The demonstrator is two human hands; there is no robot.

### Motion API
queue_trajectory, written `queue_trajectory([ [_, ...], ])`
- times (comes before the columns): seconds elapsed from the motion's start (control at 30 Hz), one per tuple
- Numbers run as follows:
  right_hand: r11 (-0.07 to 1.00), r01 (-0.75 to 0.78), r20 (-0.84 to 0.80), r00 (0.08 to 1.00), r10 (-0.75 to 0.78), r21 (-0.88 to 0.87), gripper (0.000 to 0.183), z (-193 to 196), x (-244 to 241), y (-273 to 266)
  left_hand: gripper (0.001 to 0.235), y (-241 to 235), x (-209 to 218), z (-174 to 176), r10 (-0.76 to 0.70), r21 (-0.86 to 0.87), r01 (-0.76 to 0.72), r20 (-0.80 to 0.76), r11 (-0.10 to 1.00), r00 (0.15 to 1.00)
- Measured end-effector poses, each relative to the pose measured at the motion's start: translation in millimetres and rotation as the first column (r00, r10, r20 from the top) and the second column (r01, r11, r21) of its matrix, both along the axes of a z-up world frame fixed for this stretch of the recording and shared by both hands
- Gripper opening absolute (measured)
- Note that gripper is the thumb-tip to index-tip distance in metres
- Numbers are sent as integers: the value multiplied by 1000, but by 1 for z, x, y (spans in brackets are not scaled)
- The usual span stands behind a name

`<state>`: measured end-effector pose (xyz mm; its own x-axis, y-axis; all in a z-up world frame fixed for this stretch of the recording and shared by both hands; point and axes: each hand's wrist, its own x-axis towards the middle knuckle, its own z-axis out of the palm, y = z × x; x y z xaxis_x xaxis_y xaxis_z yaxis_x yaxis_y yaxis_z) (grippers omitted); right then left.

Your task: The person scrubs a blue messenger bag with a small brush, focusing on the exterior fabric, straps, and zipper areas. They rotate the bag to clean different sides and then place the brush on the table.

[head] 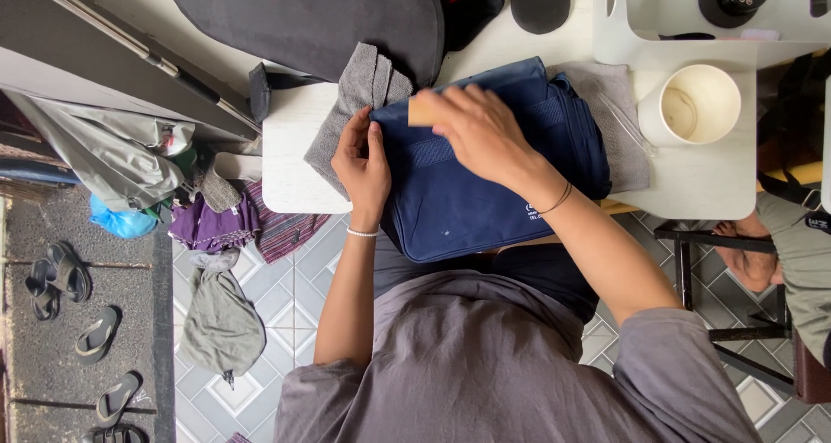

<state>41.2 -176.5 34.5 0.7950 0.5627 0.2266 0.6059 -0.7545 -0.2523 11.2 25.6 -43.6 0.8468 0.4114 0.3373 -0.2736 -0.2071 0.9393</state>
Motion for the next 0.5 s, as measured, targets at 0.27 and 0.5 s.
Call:
queue_trajectory([
  [0.27, 993, -48, -54, 997, 54, 110, 20, 21, 7, 7, 25, 0, -1, 12, 0, 47, 0, -15, 999, 1000],
  [0.5, 990, -119, -9, 993, 120, 81, 35, 12, 17, 12, 27, 4, 2, 4, 25, 6, -25, -29, 1000, 999],
])
